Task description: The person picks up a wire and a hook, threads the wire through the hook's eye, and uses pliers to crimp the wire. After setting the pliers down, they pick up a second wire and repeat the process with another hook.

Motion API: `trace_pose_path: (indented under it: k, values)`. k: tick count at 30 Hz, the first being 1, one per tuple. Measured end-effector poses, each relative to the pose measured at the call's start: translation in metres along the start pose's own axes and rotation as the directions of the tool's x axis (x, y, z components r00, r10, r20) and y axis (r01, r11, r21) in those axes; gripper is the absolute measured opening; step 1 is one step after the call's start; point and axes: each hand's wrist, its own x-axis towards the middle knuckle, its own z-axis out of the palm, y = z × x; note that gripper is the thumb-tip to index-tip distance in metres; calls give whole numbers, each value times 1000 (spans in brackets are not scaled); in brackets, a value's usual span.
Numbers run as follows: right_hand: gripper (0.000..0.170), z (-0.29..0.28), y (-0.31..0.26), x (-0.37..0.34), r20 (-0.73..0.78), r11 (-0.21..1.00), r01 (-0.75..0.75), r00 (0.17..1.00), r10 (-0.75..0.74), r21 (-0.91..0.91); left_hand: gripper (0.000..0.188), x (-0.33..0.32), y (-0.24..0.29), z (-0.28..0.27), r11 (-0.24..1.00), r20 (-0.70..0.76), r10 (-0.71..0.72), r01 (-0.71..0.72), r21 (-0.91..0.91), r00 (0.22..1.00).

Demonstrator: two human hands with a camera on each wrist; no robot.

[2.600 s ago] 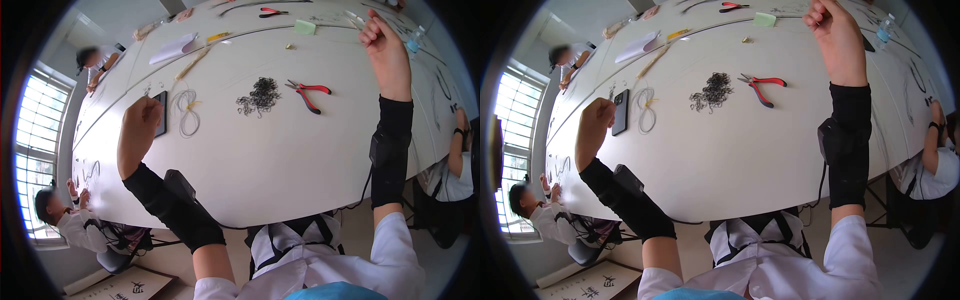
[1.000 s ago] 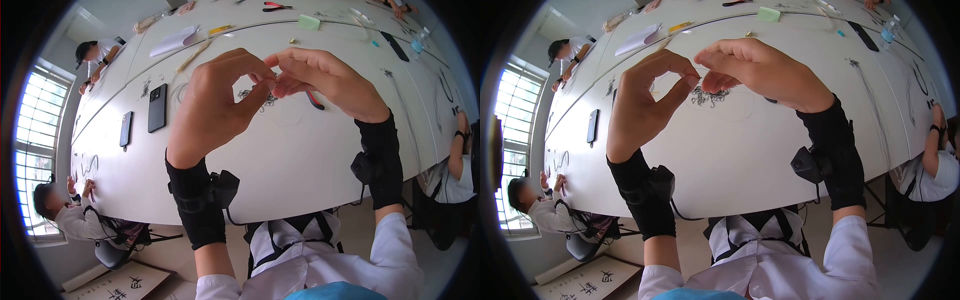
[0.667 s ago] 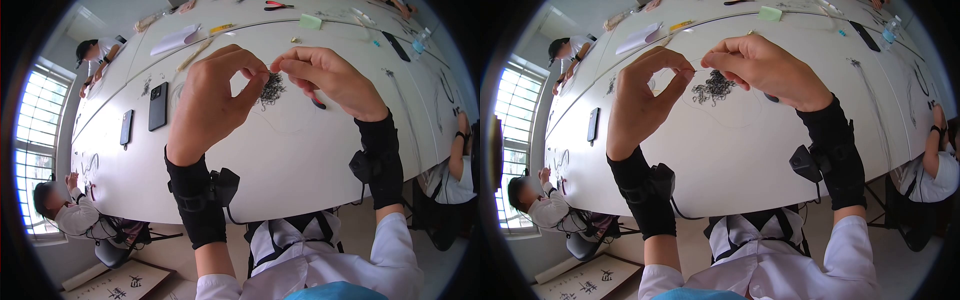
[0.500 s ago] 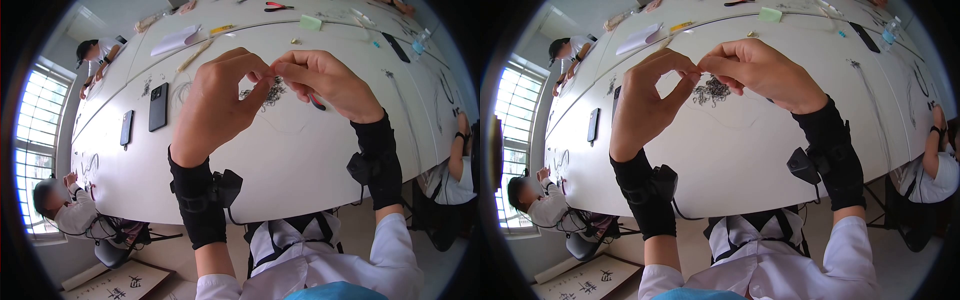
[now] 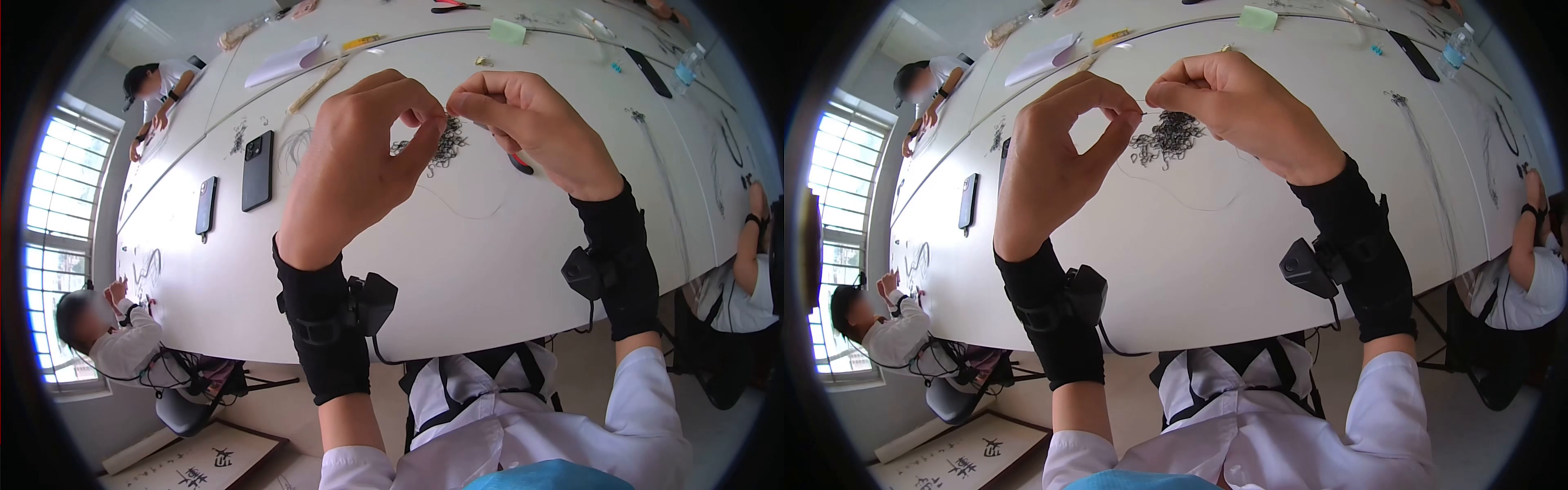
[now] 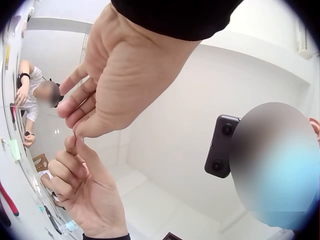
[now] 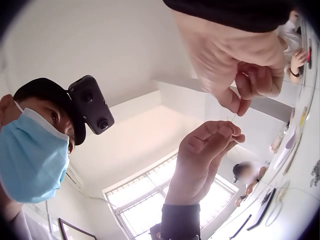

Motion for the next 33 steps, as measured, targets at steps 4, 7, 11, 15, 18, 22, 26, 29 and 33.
trace_pose_path:
  k: [4,7,11,15,18,22,26,29,33]
  values:
    - [32,-6,-10,-3,-107,998,-56,993,54,-13,8,-2,-3,1,999,-37,-21,22,45,999]
    - [31,-3,-10,-3,-138,998,-47,990,43,-30,9,-2,-4,0,995,-48,-67,70,72,997]
    - [29,1,-4,-1,-135,997,45,989,-54,-68,11,-2,-8,0,994,-30,-68,70,88,997]
    - [29,0,-7,-3,-118,999,-36,993,32,-36,13,-3,-7,0,991,-33,-101,103,82,994]
    - [33,-2,-8,-2,-132,998,-11,991,3,-61,13,-2,-7,-1,991,-33,-110,113,78,993]
    - [35,-2,10,5,-169,992,81,981,-97,-99,13,-1,-7,1,993,-35,-96,98,59,995]
    - [33,-1,8,3,-152,987,32,987,-56,-157,12,-1,-6,1,994,-33,-89,91,58,995]
    - [31,-2,-5,0,-110,979,-38,994,16,-202,10,1,-3,1,994,-47,-83,87,71,995]
    - [33,1,-10,-4,-71,989,-78,995,70,-128,8,1,-4,1,998,-60,-4,7,66,998]
